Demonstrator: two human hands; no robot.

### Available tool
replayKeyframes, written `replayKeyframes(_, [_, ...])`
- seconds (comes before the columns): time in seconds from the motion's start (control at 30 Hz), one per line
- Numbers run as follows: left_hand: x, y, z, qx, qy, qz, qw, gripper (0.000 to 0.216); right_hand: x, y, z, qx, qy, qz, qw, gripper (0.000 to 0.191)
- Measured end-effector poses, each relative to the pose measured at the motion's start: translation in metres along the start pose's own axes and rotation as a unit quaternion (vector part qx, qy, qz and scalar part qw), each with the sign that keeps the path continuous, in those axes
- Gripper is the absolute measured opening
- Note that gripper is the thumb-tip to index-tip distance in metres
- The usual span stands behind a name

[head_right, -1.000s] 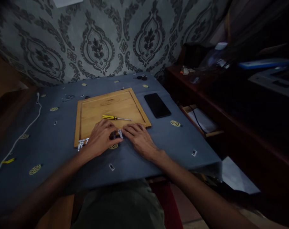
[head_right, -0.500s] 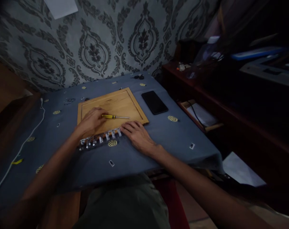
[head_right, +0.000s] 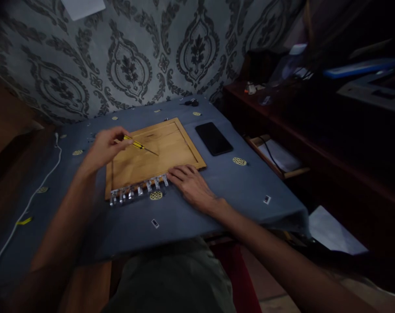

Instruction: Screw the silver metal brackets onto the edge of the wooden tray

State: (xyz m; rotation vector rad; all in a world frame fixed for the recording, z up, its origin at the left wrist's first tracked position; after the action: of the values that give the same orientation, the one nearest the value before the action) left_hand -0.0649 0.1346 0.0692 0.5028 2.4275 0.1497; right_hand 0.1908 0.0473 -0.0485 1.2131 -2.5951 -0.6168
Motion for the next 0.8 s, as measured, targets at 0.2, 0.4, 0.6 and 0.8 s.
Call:
replayKeyframes(0.2, [-0.049,-0.011,-0.035,-0.164,-0.132,0.118,0.97,0.021,-0.002,-0.002,0.002,0.005,0.004,0.009,1.0,0.062])
replayKeyframes(0.4, [-0.083,-0.021,-0.01,-0.102,-0.115,0.155,0.976,0.012,-0.003,-0.004,0.001,0.005,0.011,0.007,1.0,0.065])
replayKeyframes(0.6, [-0.093,-0.022,0.014,-0.038,-0.081,0.163,0.983,0.007,-0.003,-0.005,0.0,0.026,0.019,0.015,0.999,0.064])
replayKeyframes(0.8, [-0.095,-0.021,0.022,-0.018,-0.095,0.155,0.983,0.004,-0.003,-0.005,-0.001,0.022,0.009,0.008,1.0,0.065])
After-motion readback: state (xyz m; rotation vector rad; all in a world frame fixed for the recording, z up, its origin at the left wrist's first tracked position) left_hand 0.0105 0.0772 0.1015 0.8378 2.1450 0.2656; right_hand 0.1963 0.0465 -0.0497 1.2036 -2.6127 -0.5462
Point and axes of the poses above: each hand's wrist, its own y-axis towards the middle knuckle, its own z-axis out of the palm, x = y × z, the point moved 4 cm from there along y, towards the middle knuckle, and after that the axes turned 8 degrees about -y, right-handed, at the moved point
